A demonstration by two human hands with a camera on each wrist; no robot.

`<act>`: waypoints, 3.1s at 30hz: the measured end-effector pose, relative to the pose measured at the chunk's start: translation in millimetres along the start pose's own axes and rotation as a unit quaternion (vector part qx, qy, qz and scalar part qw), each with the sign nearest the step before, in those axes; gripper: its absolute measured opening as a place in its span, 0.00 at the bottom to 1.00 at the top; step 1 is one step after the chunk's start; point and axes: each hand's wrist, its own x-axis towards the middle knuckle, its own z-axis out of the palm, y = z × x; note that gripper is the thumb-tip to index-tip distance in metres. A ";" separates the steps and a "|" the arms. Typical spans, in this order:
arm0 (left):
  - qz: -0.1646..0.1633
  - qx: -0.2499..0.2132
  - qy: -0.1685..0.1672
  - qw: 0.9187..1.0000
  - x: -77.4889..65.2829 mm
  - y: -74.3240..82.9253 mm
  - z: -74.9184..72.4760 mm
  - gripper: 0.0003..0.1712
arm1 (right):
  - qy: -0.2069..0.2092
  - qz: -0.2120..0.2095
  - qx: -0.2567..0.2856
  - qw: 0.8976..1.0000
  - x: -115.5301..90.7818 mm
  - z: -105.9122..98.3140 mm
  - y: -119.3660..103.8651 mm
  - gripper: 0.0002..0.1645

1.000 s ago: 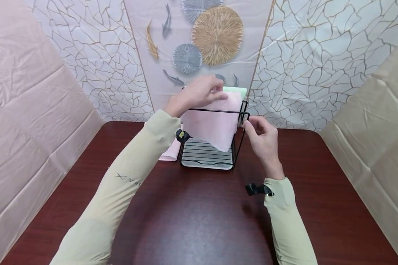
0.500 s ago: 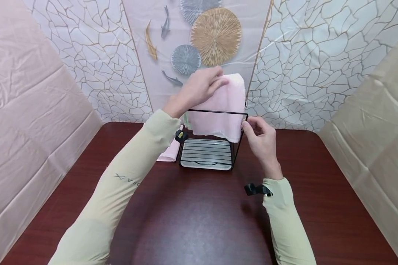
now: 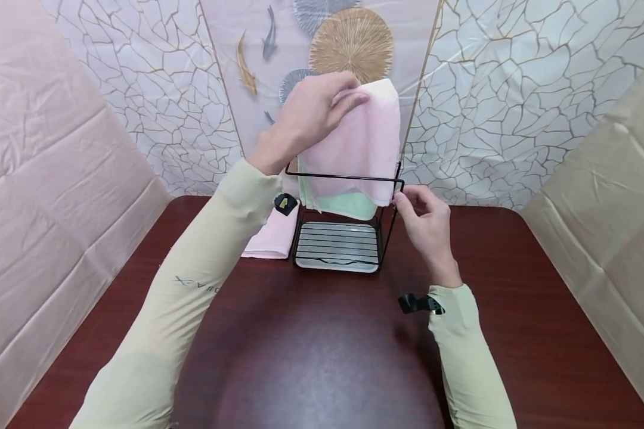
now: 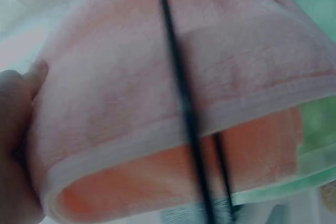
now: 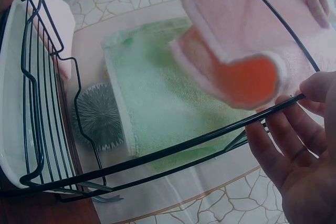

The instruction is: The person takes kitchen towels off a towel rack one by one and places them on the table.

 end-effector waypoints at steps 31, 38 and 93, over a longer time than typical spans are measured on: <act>0.140 -0.073 0.074 0.985 -43.0 41.4 -99.4 0.17 | 0.022 -0.027 -0.014 0.999 0.2 2.2 -0.9 0.19; 0.168 -0.095 0.035 0.981 -78.1 45.9 -94.8 0.14 | 0.018 -0.010 -0.035 0.999 0.2 2.4 -2.5 0.06; -0.025 -0.139 -0.255 0.957 -266.5 -70.7 -13.2 0.06 | 0.004 0.012 -0.011 1.000 1.0 2.3 2.0 0.10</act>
